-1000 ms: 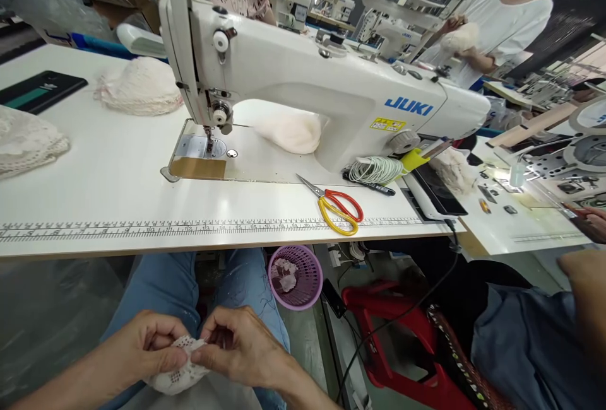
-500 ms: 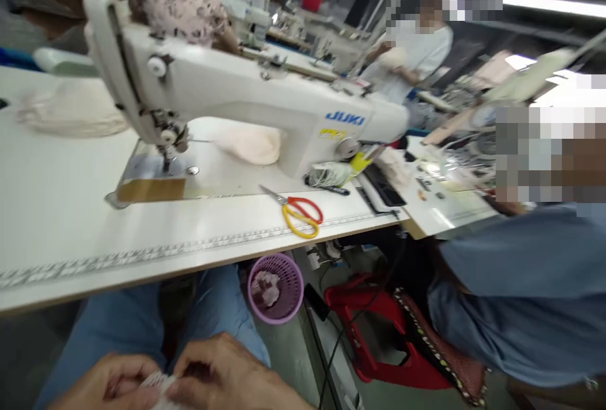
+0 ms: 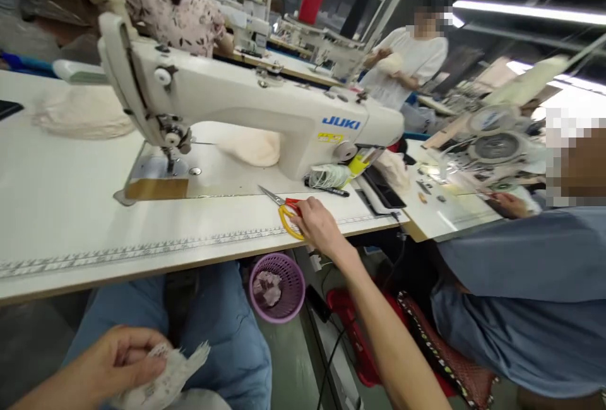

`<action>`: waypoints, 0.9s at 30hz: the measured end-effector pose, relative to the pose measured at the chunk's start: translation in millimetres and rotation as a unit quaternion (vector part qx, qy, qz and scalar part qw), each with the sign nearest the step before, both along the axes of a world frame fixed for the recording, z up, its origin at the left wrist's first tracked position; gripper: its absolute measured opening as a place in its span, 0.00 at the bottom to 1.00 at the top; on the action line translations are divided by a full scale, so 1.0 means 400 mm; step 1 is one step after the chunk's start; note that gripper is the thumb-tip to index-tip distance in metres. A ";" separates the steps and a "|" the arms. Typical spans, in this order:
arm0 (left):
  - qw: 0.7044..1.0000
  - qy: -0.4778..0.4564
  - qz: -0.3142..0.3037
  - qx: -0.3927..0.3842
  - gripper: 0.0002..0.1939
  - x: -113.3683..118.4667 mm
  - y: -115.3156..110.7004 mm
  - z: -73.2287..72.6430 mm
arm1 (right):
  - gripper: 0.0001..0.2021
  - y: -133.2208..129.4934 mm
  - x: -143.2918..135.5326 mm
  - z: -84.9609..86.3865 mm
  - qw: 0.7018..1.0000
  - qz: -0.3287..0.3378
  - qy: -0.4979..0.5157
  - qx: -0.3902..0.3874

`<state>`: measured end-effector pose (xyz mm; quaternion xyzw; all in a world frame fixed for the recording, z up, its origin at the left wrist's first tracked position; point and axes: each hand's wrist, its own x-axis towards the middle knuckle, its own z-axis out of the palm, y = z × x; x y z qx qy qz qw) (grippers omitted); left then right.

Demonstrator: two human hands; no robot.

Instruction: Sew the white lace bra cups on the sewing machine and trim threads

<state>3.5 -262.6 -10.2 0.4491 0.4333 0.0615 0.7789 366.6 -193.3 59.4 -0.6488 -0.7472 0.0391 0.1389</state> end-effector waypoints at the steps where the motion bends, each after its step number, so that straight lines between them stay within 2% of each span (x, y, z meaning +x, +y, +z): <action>1: 1.000 -0.005 0.007 -0.008 0.30 -0.001 0.002 0.013 | 0.12 -0.007 -0.003 -0.002 1.000 0.006 0.000 -0.001; 3: 1.000 -0.014 0.014 -0.022 0.30 -0.002 0.006 0.029 | 0.14 -0.037 -0.017 0.004 1.000 0.009 -0.001 0.004; 6: 0.999 -0.019 0.015 -0.030 0.30 -0.006 0.008 0.031 | 0.12 -0.108 -0.060 0.024 1.000 0.019 0.020 0.008; 9: 0.999 -0.033 0.011 -0.041 0.29 -0.009 0.008 0.023 | 0.14 -0.191 -0.127 0.030 0.991 0.039 0.128 -0.020; 12: 0.998 -0.046 0.006 -0.052 0.28 -0.011 0.007 0.021 | 0.29 -0.264 -0.197 0.017 0.963 0.064 0.215 -0.148; 14: 0.998 -0.039 0.007 -0.049 0.28 -0.013 0.006 0.024 | 0.31 -0.298 -0.232 0.001 0.947 0.076 0.215 -0.226; 19: 0.999 -0.024 -0.003 -0.033 0.28 -0.021 -0.001 0.027 | 0.24 -0.328 -0.264 -0.046 0.918 0.111 0.204 -0.322; 24: 1.000 -0.017 0.003 -0.017 0.30 -0.025 -0.010 0.014 | 0.27 -0.331 -0.272 -0.079 0.894 0.138 0.211 -0.371; 27: 1.000 -0.020 0.003 -0.014 0.30 -0.027 -0.010 0.012 | 0.26 -0.338 -0.278 -0.091 0.893 0.137 0.221 -0.368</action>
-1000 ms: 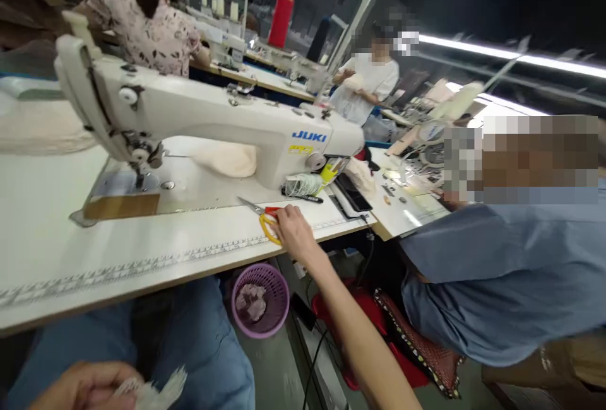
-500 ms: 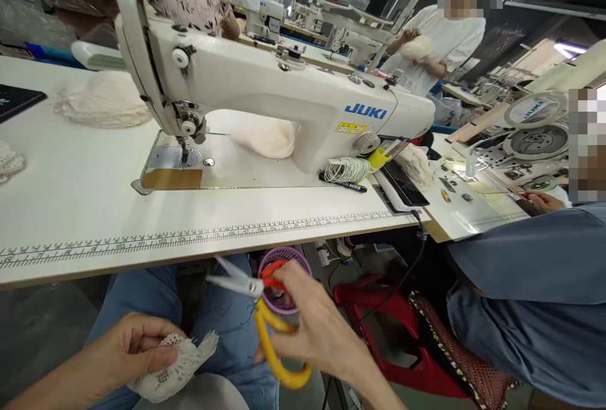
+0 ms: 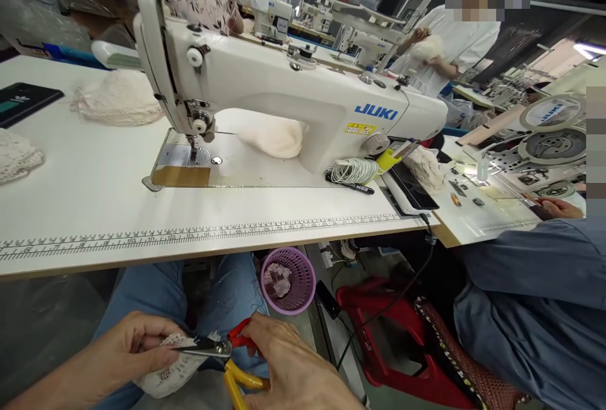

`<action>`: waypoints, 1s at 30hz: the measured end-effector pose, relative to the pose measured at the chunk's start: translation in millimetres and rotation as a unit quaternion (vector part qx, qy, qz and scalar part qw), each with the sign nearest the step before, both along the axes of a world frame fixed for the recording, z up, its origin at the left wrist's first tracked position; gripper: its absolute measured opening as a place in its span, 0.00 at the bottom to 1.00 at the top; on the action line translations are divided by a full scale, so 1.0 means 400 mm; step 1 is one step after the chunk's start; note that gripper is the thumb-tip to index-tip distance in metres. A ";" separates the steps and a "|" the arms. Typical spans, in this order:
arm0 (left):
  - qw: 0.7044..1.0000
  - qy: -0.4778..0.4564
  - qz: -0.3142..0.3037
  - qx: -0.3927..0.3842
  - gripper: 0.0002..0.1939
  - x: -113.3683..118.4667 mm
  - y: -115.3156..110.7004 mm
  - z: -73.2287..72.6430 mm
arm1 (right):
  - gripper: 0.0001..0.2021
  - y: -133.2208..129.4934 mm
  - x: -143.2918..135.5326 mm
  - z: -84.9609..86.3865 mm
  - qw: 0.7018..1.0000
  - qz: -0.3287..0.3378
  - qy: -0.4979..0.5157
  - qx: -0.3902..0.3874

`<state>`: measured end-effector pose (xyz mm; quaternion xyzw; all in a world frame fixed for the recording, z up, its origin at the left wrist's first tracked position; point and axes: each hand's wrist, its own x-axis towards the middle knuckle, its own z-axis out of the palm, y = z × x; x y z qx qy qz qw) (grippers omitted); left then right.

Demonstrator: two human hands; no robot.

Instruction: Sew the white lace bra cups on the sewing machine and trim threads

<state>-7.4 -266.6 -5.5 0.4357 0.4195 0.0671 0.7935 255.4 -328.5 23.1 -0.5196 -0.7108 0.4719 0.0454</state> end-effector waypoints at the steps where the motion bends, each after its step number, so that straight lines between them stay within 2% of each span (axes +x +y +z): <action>1: 1.000 -0.004 -0.002 -0.001 0.29 -0.001 0.001 0.002 | 0.26 -0.003 -0.002 -0.003 1.000 -0.007 0.000 0.005; 10: 0.999 -0.023 0.014 -0.021 0.26 0.002 0.009 0.018 | 0.21 0.008 -0.009 0.005 0.998 -0.020 -0.049 -0.040; 16: 1.000 -0.017 0.004 -0.006 0.26 0.000 0.007 0.016 | 0.13 -0.011 0.005 -0.026 0.996 -0.038 -0.058 -0.051; 21: 1.000 0.011 -0.022 0.004 0.30 0.003 0.012 0.019 | 0.21 -0.018 0.004 -0.030 0.999 -0.025 -0.030 -0.030; 25: 0.999 0.010 -0.032 0.013 0.29 0.006 0.011 0.018 | 0.21 -0.014 -0.008 -0.024 0.999 -0.004 -0.031 -0.018; 30: 0.999 0.019 -0.032 0.013 0.29 0.006 0.007 0.020 | 0.23 -0.018 -0.006 -0.038 0.999 -0.015 -0.026 -0.034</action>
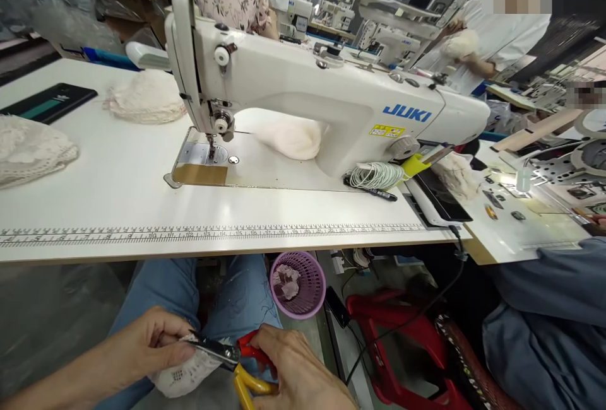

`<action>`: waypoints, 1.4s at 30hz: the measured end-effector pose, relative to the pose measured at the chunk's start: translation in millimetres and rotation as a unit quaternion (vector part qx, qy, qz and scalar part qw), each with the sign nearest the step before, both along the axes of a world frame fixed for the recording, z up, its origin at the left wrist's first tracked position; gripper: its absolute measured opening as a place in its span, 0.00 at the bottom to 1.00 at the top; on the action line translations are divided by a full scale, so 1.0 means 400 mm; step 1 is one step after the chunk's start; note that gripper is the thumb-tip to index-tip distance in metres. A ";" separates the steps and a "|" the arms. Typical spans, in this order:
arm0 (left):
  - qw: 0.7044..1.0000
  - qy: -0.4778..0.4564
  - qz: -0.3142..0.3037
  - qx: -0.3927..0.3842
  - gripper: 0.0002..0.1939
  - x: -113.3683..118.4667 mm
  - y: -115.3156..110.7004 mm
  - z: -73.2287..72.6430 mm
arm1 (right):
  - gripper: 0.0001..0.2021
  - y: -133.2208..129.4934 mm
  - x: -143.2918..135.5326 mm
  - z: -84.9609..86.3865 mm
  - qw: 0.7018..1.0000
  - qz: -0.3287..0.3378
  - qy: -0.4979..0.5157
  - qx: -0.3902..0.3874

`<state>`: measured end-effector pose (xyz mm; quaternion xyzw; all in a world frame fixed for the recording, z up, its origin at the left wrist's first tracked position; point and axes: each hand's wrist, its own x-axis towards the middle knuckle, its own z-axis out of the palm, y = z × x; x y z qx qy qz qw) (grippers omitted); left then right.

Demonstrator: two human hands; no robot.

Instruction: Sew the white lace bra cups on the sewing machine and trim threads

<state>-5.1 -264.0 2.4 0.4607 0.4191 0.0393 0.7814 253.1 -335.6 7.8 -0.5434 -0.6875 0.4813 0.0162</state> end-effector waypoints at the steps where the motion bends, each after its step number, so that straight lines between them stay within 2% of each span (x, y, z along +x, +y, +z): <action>1: 1.000 0.000 0.001 -0.001 0.29 0.000 0.000 0.001 | 0.23 0.000 0.002 -0.002 1.000 -0.003 0.001 -0.007; 6: 1.000 0.013 0.003 0.005 0.29 -0.003 0.006 0.007 | 0.21 0.004 0.005 0.001 0.999 -0.006 -0.007 -0.031; 11: 0.999 0.042 -0.009 0.007 0.29 0.000 0.022 0.016 | 0.13 -0.005 0.007 -0.013 1.000 -0.011 -0.007 -0.028; 16: 0.999 0.043 -0.012 0.003 0.30 0.004 0.020 0.015 | 0.21 -0.029 0.015 -0.050 0.999 -0.011 0.032 0.011; 20: 1.000 0.023 -0.008 -0.002 0.31 0.003 0.007 0.005 | 0.26 -0.033 0.020 -0.057 0.998 -0.001 0.037 0.041; 25: 1.000 0.017 -0.004 -0.007 0.28 0.002 0.001 0.001 | 0.25 -0.020 0.017 -0.045 1.000 -0.001 0.021 0.019; 31: 1.000 0.017 -0.007 0.000 0.29 0.005 0.004 0.010 | 0.17 -0.010 0.009 -0.046 0.999 -0.010 0.005 -0.031; 36: 1.000 -0.011 0.003 -0.023 0.25 -0.002 -0.002 -0.006 | 0.16 -0.015 0.006 -0.043 0.999 -0.009 0.002 -0.042; 42: 0.999 -0.001 0.023 -0.035 0.29 -0.005 -0.009 -0.028 | 0.21 -0.031 0.005 -0.049 0.998 -0.053 0.020 -0.013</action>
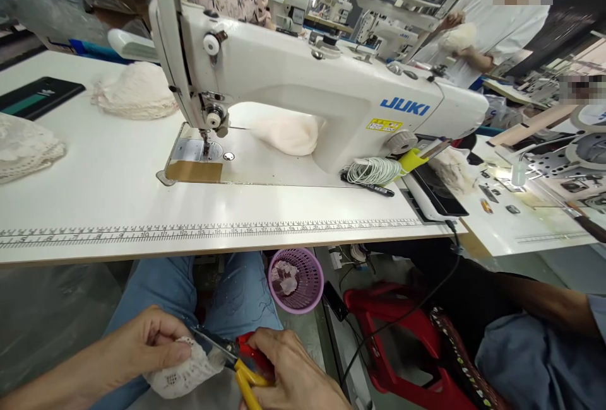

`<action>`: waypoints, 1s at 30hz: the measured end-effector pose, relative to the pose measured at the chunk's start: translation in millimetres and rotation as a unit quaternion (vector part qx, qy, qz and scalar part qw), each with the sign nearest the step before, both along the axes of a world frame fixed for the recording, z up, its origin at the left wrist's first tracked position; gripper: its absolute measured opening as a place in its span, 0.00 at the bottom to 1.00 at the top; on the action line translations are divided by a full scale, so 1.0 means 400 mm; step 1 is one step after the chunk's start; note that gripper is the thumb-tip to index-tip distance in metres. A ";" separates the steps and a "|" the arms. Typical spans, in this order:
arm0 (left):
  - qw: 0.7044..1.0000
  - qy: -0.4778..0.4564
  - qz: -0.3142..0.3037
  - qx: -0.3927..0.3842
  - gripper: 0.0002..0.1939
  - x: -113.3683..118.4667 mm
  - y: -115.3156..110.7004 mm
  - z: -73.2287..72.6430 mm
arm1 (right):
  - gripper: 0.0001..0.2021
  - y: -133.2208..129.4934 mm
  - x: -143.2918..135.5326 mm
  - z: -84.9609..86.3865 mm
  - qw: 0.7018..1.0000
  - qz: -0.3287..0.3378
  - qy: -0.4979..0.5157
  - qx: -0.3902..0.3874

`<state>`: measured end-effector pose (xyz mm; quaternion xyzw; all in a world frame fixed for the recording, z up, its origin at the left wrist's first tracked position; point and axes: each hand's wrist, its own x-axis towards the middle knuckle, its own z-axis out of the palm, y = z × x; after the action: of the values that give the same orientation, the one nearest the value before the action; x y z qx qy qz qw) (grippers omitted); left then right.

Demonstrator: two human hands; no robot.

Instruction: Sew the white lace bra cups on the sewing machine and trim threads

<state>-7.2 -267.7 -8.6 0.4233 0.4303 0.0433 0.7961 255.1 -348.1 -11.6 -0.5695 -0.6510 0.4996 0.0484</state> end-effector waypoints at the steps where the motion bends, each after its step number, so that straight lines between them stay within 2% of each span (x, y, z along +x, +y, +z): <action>1: 1.000 0.002 0.003 0.000 0.30 0.000 0.000 -0.001 | 0.22 0.000 -0.001 0.004 1.000 -0.003 0.001 0.010; 8: 0.999 0.003 -0.010 0.037 0.29 -0.001 0.008 0.003 | 0.21 0.014 -0.004 0.033 0.998 0.050 -0.005 0.032; 17: 0.999 0.003 -0.011 0.045 0.29 0.003 0.007 -0.001 | 0.20 0.001 0.009 -0.002 0.998 0.059 -0.027 0.025; 22: 0.999 0.005 0.000 0.036 0.28 0.003 0.005 0.004 | 0.16 0.005 0.007 -0.011 0.998 0.057 -0.022 0.033; 30: 1.000 0.011 0.014 0.013 0.30 0.007 0.006 0.005 | 0.18 0.019 -0.006 0.039 0.996 0.032 -0.032 0.077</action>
<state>-4.4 -265.3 -6.6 0.4277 0.4444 0.0550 0.7852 252.8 -340.7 3.8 -0.5587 -0.7067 0.4305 0.0554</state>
